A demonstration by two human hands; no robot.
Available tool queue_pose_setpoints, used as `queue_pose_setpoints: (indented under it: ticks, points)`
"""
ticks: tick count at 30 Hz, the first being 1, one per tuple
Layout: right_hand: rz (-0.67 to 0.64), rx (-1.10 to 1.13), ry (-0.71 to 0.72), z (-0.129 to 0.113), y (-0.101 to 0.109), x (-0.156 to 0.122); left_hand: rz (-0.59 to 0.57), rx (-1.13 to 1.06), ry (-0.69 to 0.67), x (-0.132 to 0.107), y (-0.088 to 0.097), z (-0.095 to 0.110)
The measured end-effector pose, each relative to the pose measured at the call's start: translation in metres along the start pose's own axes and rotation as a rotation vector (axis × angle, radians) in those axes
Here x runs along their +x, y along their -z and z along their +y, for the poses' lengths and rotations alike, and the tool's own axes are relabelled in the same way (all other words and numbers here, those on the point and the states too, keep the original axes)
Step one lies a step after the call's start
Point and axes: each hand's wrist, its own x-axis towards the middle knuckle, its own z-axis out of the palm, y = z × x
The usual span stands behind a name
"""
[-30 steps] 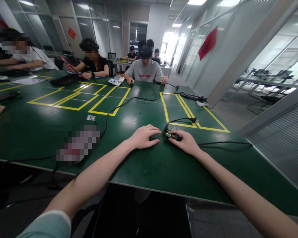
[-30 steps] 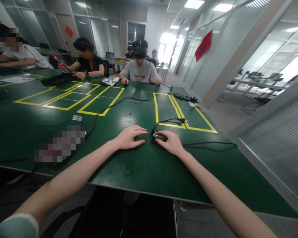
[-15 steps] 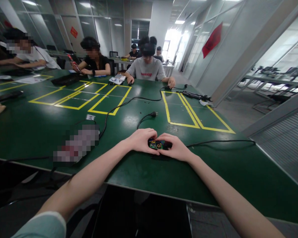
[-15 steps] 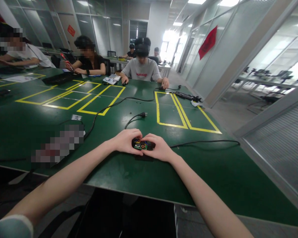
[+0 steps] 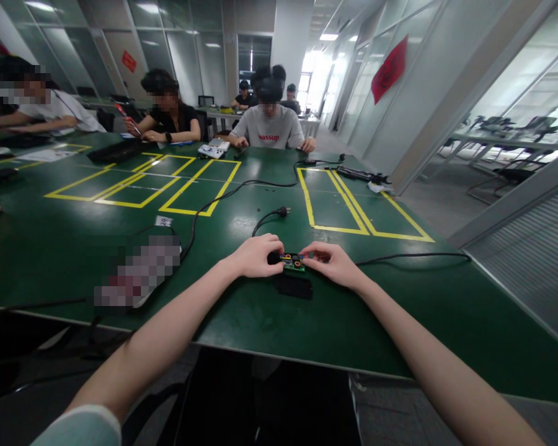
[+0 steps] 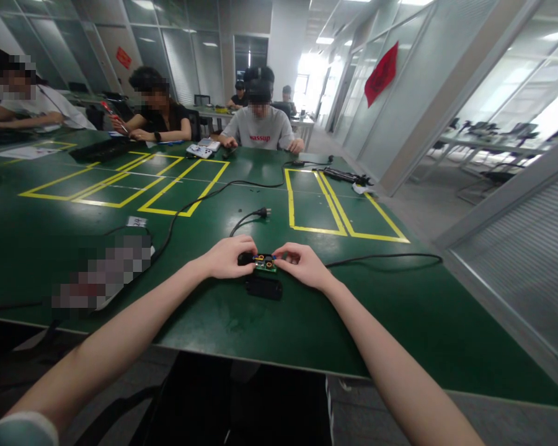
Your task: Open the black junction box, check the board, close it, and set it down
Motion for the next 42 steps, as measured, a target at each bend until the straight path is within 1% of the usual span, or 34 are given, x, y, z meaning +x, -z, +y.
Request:
queue_pose_setpoints:
  ticks: [3,11,18,28,36,42]
  points:
    - [0.017,0.01,-0.002,0.0,0.001,0.001,-0.016,0.013,0.0,-0.001,0.001,-0.004]
    - [0.04,-0.006,0.011,0.0,0.0,0.001,0.023,0.043,0.011,0.001,-0.004,-0.01]
    - [0.069,-0.006,0.022,-0.001,-0.001,0.001,0.006,0.027,0.02,0.001,-0.005,-0.009]
    - [0.083,-0.007,0.02,-0.001,-0.001,0.002,0.086,0.019,-0.013,-0.001,0.002,-0.003]
    - [0.03,-0.031,0.016,-0.004,0.001,0.0,0.093,0.003,-0.039,-0.003,0.01,0.002]
    - [-0.02,-0.067,0.035,-0.006,0.001,-0.001,0.065,-0.004,-0.028,-0.005,0.011,0.004]
